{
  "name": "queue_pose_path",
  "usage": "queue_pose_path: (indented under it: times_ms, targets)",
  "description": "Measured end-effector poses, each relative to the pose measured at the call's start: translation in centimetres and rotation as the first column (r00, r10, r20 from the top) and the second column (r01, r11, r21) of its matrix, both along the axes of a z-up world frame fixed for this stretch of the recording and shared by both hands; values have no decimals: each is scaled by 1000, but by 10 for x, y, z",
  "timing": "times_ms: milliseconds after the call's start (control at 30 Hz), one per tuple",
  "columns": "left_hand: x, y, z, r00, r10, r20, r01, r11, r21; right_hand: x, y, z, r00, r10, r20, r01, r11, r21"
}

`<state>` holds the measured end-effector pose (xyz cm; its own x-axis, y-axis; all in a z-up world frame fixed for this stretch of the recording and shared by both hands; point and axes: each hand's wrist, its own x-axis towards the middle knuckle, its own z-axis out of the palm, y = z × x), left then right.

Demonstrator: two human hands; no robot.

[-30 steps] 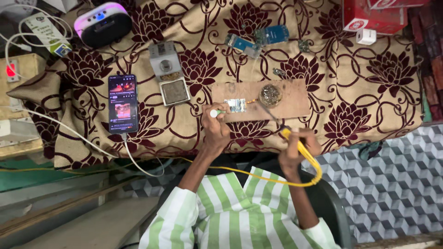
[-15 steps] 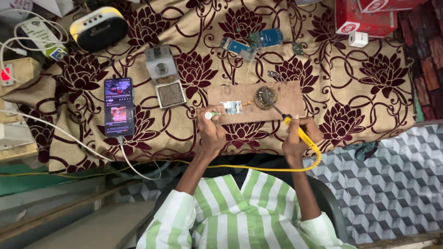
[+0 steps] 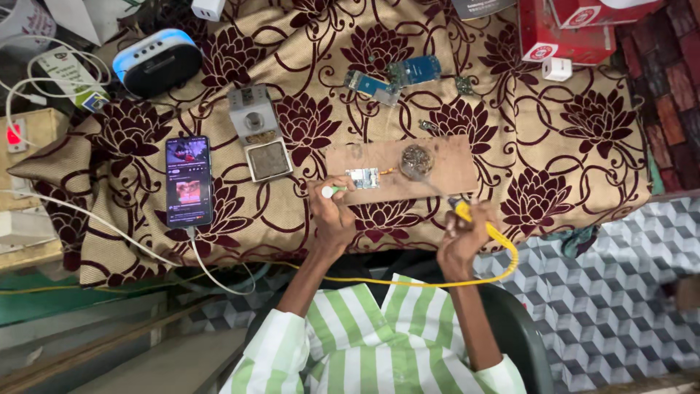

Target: The person uses a soldering iron and solder wire to attach components to a small circuit board. They repeatedly apply heat and solder to specific points on the board while holding it steady with their other hand.

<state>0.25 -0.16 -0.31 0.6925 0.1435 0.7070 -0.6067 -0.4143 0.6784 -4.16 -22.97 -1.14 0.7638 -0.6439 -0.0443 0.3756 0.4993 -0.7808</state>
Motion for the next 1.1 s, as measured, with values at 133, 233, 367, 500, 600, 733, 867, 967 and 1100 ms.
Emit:
queue_pose_path:
  times_ms: [133, 233, 367, 500, 600, 733, 867, 967, 1100]
  targets:
    - [-1, 0, 3, 995, -74, -71, 65, 991, -114, 1, 10, -27, 998, 43, -55, -42, 999, 6]
    - [-1, 1, 4, 999, 16, -38, -17, 1000, -16, 3, 14, -40, 998, 54, -45, -52, 997, 52]
    - [1, 0, 5, 998, -19, -63, 14, 997, -70, 2, 15, -46, 996, 92, -8, -91, 995, 44]
    - [-2, -1, 5, 997, -15, -81, 9, 997, -80, 1, 16, -46, 996, 84, -13, -84, 995, 53]
    - [1, -1, 6, 995, -54, -85, 42, 990, -132, 3, 18, -44, 996, 93, 4, -93, 993, 74]
    - [1, 0, 9, 998, -27, -62, 21, 995, -100, 0, 19, -39, 993, 115, -4, -114, 990, 78]
    - [2, 2, 12, 998, -18, -53, 15, 998, -61, 0, 21, -33, 993, 111, -38, -110, 994, 22]
    - [2, 2, 13, 998, -25, -60, 22, 998, -55, 0, 22, -26, 992, 122, -25, -124, 990, -69]
    - [2, 2, 13, 999, 15, -49, -16, 999, -32, -2, 23, -7, 994, 101, -36, -107, 954, -281]
